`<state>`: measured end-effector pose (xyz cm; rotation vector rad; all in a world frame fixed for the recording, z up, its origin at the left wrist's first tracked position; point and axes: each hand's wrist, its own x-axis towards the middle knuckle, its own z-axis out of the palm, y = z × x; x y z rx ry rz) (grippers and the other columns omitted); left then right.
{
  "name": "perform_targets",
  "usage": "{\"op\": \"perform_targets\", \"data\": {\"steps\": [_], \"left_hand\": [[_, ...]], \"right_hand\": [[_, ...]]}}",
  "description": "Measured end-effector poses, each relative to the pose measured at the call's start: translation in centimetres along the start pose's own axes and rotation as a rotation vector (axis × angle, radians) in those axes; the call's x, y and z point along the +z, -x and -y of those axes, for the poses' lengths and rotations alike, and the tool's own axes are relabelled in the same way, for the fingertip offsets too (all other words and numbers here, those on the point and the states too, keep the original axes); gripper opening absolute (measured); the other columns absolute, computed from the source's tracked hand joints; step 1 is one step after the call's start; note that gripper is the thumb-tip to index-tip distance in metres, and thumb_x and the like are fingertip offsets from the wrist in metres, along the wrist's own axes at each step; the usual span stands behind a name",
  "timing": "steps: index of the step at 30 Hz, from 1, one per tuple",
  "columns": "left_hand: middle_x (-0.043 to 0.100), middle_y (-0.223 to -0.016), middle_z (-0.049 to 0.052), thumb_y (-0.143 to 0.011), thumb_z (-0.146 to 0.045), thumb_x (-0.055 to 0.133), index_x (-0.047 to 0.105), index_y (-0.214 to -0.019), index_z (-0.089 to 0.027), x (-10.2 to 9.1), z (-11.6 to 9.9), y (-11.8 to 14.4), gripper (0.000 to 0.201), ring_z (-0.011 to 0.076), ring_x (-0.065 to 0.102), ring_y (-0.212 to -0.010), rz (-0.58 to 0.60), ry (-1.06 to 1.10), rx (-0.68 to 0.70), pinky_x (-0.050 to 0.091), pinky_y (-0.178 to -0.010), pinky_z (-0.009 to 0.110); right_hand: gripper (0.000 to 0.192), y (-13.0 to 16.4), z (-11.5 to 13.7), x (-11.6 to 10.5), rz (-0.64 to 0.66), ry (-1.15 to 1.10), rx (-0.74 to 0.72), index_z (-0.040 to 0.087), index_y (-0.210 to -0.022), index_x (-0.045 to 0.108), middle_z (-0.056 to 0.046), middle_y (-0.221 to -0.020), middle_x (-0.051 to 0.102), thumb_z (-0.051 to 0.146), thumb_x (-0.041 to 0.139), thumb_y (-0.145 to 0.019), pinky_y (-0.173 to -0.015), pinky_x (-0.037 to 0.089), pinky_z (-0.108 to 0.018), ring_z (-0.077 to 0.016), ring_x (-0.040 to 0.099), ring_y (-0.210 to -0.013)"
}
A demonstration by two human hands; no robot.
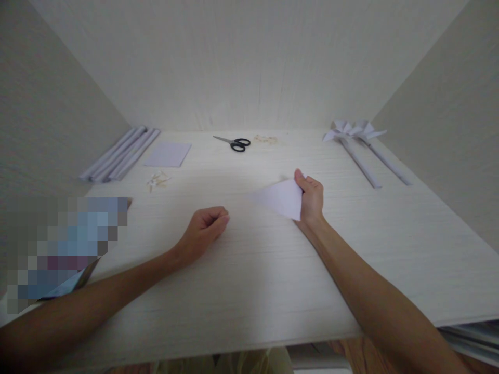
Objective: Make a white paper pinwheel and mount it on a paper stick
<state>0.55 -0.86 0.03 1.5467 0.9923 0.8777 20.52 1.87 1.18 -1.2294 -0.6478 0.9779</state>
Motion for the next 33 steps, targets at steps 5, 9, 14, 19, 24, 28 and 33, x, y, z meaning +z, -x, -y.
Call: {"op": "perform_targets", "data": {"steps": [5,9,14,19,24,28,33], "left_hand": [[0.030,-0.043,-0.007,-0.075,-0.030,0.042,0.039,-0.053,-0.017,-0.1,0.1,-0.1,0.026,0.0046,0.025,-0.039,-0.129,0.178,-0.079,0.018,-0.039,0.020],[0.035,-0.050,-0.006,-0.076,-0.034,0.044,0.045,-0.061,-0.015,0.3,-0.4,-0.2,0.024,0.0052,0.031,-0.046,-0.008,0.031,-0.033,0.024,-0.044,0.019],[0.035,-0.053,-0.005,-0.077,-0.031,0.044,0.043,-0.059,-0.016,0.5,-0.6,0.0,0.024,0.0061,0.032,-0.049,0.043,-0.135,-0.007,0.025,-0.047,0.020],[0.035,-0.053,-0.005,-0.078,-0.029,0.043,0.042,-0.060,-0.016,0.3,-0.6,0.0,0.022,0.0067,0.032,-0.051,0.023,-0.194,0.012,0.026,-0.048,0.020],[0.035,-0.052,-0.005,-0.078,-0.027,0.042,0.041,-0.059,-0.016,0.2,-0.5,0.1,0.022,0.0067,0.032,-0.050,0.023,-0.227,0.037,0.025,-0.048,0.020],[0.034,-0.051,-0.006,-0.077,-0.028,0.044,0.041,-0.058,-0.016,0.0,-0.4,0.4,0.023,0.0058,0.031,-0.047,-0.047,-0.179,0.001,0.025,-0.044,0.019],[0.034,-0.048,-0.007,-0.077,-0.032,0.045,0.040,-0.061,-0.018,-0.3,-0.3,0.2,0.023,0.0042,0.030,-0.040,-0.210,0.010,-0.094,0.025,-0.036,0.016]], "right_hand": [[0.040,1.1,-0.3,0.3,0.157,0.066,-0.006,0.017,-0.037,0.042,0.006,-0.034,0.036,0.040,0.071,-0.053,-0.029,0.019,-0.019,-0.0035,0.028,-0.030],[0.040,2.3,-1.6,1.1,0.360,0.082,-0.018,0.016,-0.037,0.043,0.006,-0.037,0.038,0.039,0.068,-0.060,-0.031,0.018,-0.019,-0.0033,0.029,-0.032],[0.037,2.9,-2.5,1.1,0.402,0.138,-0.007,0.015,-0.043,0.047,0.005,-0.040,0.040,0.039,0.064,-0.064,-0.033,0.020,-0.019,-0.0040,0.032,-0.034],[0.030,3.6,-2.5,1.4,0.479,0.203,0.019,0.015,-0.045,0.050,0.005,-0.042,0.042,0.033,0.069,-0.059,-0.034,0.023,-0.019,-0.0050,0.035,-0.037],[0.038,1.9,-2.1,1.3,0.256,0.035,-0.074,0.016,-0.036,0.042,0.006,-0.035,0.035,0.028,0.065,-0.063,-0.034,0.020,-0.019,-0.0028,0.029,-0.034],[0.031,0.2,-1.3,0.5,0.066,-0.118,-0.086,0.016,-0.043,0.045,0.007,-0.039,0.042,0.029,0.064,-0.064,-0.032,0.019,-0.017,-0.0016,0.029,-0.033],[0.026,1.2,-1.1,0.4,0.360,0.013,0.028,0.014,-0.058,0.058,0.004,-0.047,0.051,0.039,0.063,-0.065,-0.033,0.025,-0.016,-0.0032,0.040,-0.037]]}}
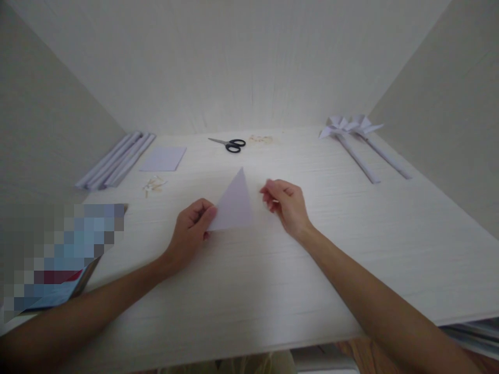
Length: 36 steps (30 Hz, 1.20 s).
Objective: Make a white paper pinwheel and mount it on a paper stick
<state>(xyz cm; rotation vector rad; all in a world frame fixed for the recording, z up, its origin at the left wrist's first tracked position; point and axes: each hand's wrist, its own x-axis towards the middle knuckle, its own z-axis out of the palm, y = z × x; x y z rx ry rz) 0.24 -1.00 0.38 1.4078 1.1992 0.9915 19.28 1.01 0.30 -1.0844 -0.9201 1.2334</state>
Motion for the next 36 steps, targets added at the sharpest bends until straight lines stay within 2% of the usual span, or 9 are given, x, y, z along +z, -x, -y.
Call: {"op": "perform_targets", "data": {"steps": [3,6,13,17,22,27,36], "left_hand": [[0.035,-0.048,-0.007,-0.077,-0.034,0.046,0.040,-0.062,-0.017,-0.1,0.0,-0.3,0.023,0.0035,0.032,-0.039,-0.088,0.056,0.004,0.026,-0.035,0.015],[0.036,-0.046,-0.007,-0.078,-0.034,0.047,0.041,-0.062,-0.017,-0.1,0.1,-0.5,0.023,0.0030,0.033,-0.038,-0.106,0.062,0.006,0.026,-0.034,0.014],[0.039,-0.049,-0.007,-0.076,-0.034,0.049,0.043,-0.064,-0.016,0.2,0.0,-0.6,0.022,0.0022,0.035,-0.039,-0.061,0.124,-0.028,0.029,-0.033,0.012],[0.044,-0.061,-0.007,-0.071,-0.032,0.055,0.046,-0.077,-0.018,0.3,0.0,-0.6,0.018,0.0012,0.038,-0.039,-0.064,0.198,-0.013,0.032,-0.032,0.012],[0.047,-0.075,-0.005,-0.068,-0.029,0.059,0.049,-0.097,-0.020,0.2,-0.2,-0.5,0.032,0.0002,0.045,-0.039,-0.082,0.186,0.034,0.035,-0.033,0.013],[0.051,-0.086,0.000,-0.070,-0.029,0.058,0.054,-0.107,-0.020,0.2,-0.1,-0.3,0.038,-0.0004,0.045,-0.041,-0.090,0.119,0.079,0.035,-0.035,0.014],[0.056,-0.094,0.004,-0.062,-0.029,0.066,0.054,-0.112,-0.020,0.4,0.4,-0.1,0.052,0.0041,0.048,-0.054,0.040,0.085,0.164,0.040,-0.042,0.015]], "right_hand": [[0.019,1.2,-0.4,1.0,0.269,0.100,0.123,0.015,-0.068,0.061,0.004,-0.047,0.052,0.034,0.065,-0.065,-0.036,0.030,-0.016,-0.0043,0.043,-0.039],[0.017,1.8,-0.5,1.4,0.360,0.105,0.180,0.016,-0.070,0.060,0.004,-0.046,0.052,0.032,0.063,-0.067,-0.037,0.029,-0.017,-0.0043,0.043,-0.039],[0.016,1.7,-0.6,1.3,0.302,0.070,0.153,0.015,-0.059,0.060,0.006,-0.045,0.047,0.029,0.065,-0.064,-0.039,0.026,-0.018,-0.0037,0.037,-0.040],[0.016,1.7,-0.9,1.3,0.294,0.072,0.108,0.015,-0.058,0.059,0.006,-0.045,0.044,0.028,0.065,-0.065,-0.040,0.023,-0.019,-0.0040,0.035,-0.041],[0.018,1.7,-1.0,1.4,0.261,0.059,0.105,0.015,-0.053,0.057,0.006,-0.045,0.043,0.027,0.066,-0.065,-0.040,0.022,-0.020,-0.0043,0.034,-0.041],[0.019,1.8,-0.9,1.4,0.249,0.048,0.108,0.015,-0.053,0.055,0.006,-0.045,0.042,0.026,0.067,-0.063,-0.041,0.021,-0.021,-0.0038,0.033,-0.041],[0.034,1.8,-1.1,1.4,0.242,0.090,0.121,0.016,-0.048,0.042,0.008,-0.040,0.039,0.030,0.070,-0.059,-0.040,0.015,-0.022,-0.0034,0.030,-0.038]]}}
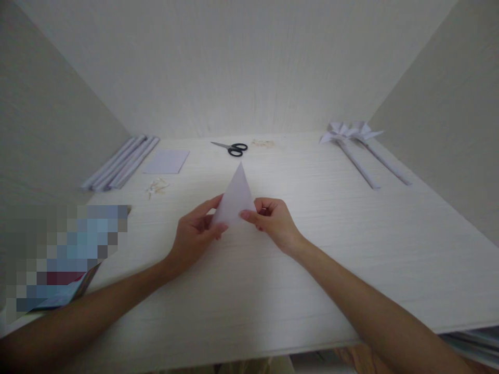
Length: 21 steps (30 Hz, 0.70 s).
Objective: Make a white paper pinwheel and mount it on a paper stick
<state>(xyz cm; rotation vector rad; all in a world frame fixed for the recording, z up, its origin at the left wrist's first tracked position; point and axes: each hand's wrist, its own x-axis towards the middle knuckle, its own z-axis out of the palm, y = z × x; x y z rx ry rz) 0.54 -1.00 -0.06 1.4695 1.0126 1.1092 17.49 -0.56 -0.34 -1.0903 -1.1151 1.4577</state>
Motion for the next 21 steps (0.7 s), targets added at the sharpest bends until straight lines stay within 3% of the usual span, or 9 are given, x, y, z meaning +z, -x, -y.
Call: {"op": "perform_targets", "data": {"steps": [5,8,12,15,18,21], "left_hand": [[0.055,-0.103,0.006,-0.055,-0.027,0.071,0.050,-0.116,-0.024,-0.13,0.46,-0.01,0.065,0.0096,0.054,-0.067,0.070,-0.054,0.012,0.044,-0.048,0.017],[0.057,-0.100,0.005,-0.058,-0.027,0.069,0.052,-0.114,-0.022,-0.08,0.44,-0.11,0.058,0.0102,0.053,-0.069,0.073,-0.081,0.007,0.044,-0.049,0.017],[0.058,-0.089,0.003,-0.068,-0.026,0.059,0.055,-0.109,-0.019,0.00,-0.01,-0.18,0.042,0.0049,0.047,-0.054,0.085,-0.035,-0.002,0.040,-0.043,0.016],[0.055,-0.067,0.000,-0.075,-0.030,0.049,0.061,-0.086,-0.014,-0.06,-0.24,-0.13,0.022,0.0035,0.042,-0.046,0.062,-0.071,-0.016,0.035,-0.038,0.015],[0.045,-0.046,-0.003,-0.079,-0.040,0.041,0.052,-0.059,-0.013,-0.19,-0.08,-0.17,0.036,0.0042,0.038,-0.040,0.007,-0.104,-0.095,0.029,-0.035,0.015],[0.045,-0.043,-0.003,-0.078,-0.047,0.040,0.048,-0.055,-0.014,-0.27,0.20,-0.37,0.041,0.0051,0.038,-0.038,-0.036,-0.059,-0.182,0.029,-0.035,0.016]], "right_hand": [[0.038,0.06,-0.04,0.01,0.009,0.036,-0.026,0.017,-0.045,0.038,0.008,-0.039,0.037,0.032,0.069,-0.060,-0.040,0.014,-0.023,-0.0032,0.026,-0.038],[0.041,0.03,-0.10,0.03,0.012,0.041,-0.025,0.017,-0.045,0.035,0.008,-0.040,0.035,0.033,0.070,-0.059,-0.041,0.012,-0.023,-0.0029,0.025,-0.039],[0.042,0.02,-0.15,0.04,0.015,0.069,-0.038,0.017,-0.045,0.034,0.009,-0.040,0.033,0.035,0.069,-0.059,-0.041,0.012,-0.023,-0.0027,0.024,-0.039],[0.042,0.04,-0.16,0.04,0.027,0.081,-0.039,0.016,-0.044,0.036,0.008,-0.040,0.033,0.037,0.070,-0.058,-0.040,0.012,-0.022,-0.0025,0.025,-0.039],[0.040,0.07,-0.15,0.03,0.060,0.067,-0.015,0.016,-0.045,0.040,0.008,-0.041,0.035,0.041,0.066,-0.062,-0.039,0.014,-0.021,-0.0027,0.027,-0.038],[0.036,0.16,-0.06,-0.02,0.087,0.090,0.043,0.014,-0.049,0.048,0.006,-0.042,0.038,0.043,0.063,-0.065,-0.038,0.018,-0.020,-0.0032,0.030,-0.038]]}}
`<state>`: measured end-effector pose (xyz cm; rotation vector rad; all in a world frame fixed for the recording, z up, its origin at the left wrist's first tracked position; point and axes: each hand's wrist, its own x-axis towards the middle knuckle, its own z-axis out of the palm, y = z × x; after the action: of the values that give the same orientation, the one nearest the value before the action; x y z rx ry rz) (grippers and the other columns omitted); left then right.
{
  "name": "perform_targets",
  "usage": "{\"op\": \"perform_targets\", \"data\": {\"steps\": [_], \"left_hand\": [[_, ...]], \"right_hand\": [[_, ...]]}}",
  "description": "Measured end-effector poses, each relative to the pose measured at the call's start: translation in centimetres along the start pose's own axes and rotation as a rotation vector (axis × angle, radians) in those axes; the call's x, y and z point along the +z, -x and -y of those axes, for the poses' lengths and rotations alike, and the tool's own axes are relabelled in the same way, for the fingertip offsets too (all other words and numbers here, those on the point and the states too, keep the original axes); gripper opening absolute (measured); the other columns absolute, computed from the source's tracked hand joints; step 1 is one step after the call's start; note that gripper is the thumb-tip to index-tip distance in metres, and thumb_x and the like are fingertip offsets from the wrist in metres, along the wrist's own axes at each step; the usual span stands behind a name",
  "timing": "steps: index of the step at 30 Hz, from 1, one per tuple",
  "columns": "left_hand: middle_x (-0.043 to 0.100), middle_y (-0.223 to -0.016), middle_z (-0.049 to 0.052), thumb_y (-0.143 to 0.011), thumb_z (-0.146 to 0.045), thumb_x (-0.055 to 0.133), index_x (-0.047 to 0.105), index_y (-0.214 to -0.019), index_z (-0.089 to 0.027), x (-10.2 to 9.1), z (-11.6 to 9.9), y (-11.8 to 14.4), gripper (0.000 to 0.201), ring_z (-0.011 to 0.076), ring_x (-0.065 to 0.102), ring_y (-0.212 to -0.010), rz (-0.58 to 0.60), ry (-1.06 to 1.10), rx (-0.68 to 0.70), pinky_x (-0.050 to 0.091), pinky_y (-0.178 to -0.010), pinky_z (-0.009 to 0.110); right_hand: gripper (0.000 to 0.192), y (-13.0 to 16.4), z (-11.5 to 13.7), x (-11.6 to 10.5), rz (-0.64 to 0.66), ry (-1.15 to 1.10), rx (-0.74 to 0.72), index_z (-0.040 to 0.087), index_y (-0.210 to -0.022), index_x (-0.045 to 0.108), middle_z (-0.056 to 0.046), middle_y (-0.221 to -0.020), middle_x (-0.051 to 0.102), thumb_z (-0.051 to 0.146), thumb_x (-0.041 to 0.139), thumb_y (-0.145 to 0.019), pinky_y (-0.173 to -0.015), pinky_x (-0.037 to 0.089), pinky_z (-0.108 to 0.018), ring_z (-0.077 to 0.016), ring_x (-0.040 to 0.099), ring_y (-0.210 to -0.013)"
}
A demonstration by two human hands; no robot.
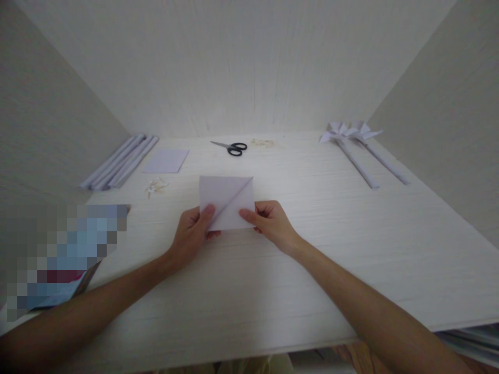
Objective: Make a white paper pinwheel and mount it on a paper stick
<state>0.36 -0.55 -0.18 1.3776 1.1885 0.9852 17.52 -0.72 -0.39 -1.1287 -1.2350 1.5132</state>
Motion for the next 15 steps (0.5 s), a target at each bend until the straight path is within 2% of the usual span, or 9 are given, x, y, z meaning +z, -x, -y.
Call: {"op": "perform_targets", "data": {"steps": [3,5,8,11,15], "left_hand": [[0.045,-0.043,-0.003,-0.075,-0.050,0.042,0.047,-0.055,-0.014,0.00,-0.01,-0.15,0.042,0.0051,0.037,-0.038,-0.006,0.032,-0.036,0.028,-0.035,0.017],[0.043,-0.043,-0.003,-0.074,-0.050,0.043,0.046,-0.055,-0.014,0.03,-0.13,-0.10,0.041,0.0049,0.036,-0.039,0.010,0.033,-0.043,0.027,-0.035,0.017],[0.040,-0.045,-0.004,-0.073,-0.050,0.045,0.045,-0.055,-0.014,0.08,-0.31,0.08,0.040,0.0048,0.034,-0.040,0.051,0.018,-0.047,0.025,-0.035,0.017],[0.037,-0.044,-0.005,-0.071,-0.051,0.046,0.044,-0.054,-0.014,0.08,-0.43,0.18,0.041,0.0041,0.031,-0.039,0.101,0.020,-0.040,0.021,-0.035,0.017],[0.038,-0.044,-0.005,-0.068,-0.051,0.049,0.047,-0.053,-0.013,-0.07,-0.54,-0.03,0.040,0.0039,0.031,-0.039,0.167,0.057,-0.098,0.022,-0.036,0.017]], "right_hand": [[0.031,0.13,0.10,-0.04,0.025,0.034,0.042,0.013,-0.053,0.056,0.005,-0.044,0.044,0.041,0.065,-0.063,-0.038,0.022,-0.020,-0.0039,0.034,-0.039],[0.026,0.16,0.10,-0.04,0.033,-0.007,0.035,0.013,-0.059,0.060,0.002,-0.048,0.052,0.038,0.066,-0.063,-0.040,0.030,-0.020,-0.0058,0.041,-0.041],[0.020,0.05,-0.01,-0.01,0.022,-0.150,0.010,0.015,-0.072,0.065,-0.001,-0.064,0.063,0.033,0.067,-0.063,-0.056,0.045,-0.027,-0.0117,0.055,-0.055],[0.021,-0.12,-0.11,0.01,-0.024,-0.231,0.013,0.016,-0.079,0.065,-0.003,-0.074,0.067,0.029,0.068,-0.062,-0.068,0.047,-0.032,-0.0154,0.061,-0.066],[0.020,-0.15,-0.09,-0.02,-0.064,-0.224,0.062,0.015,-0.075,0.066,-0.005,-0.077,0.068,0.028,0.069,-0.060,-0.069,0.048,-0.034,-0.0167,0.062,-0.065]]}}
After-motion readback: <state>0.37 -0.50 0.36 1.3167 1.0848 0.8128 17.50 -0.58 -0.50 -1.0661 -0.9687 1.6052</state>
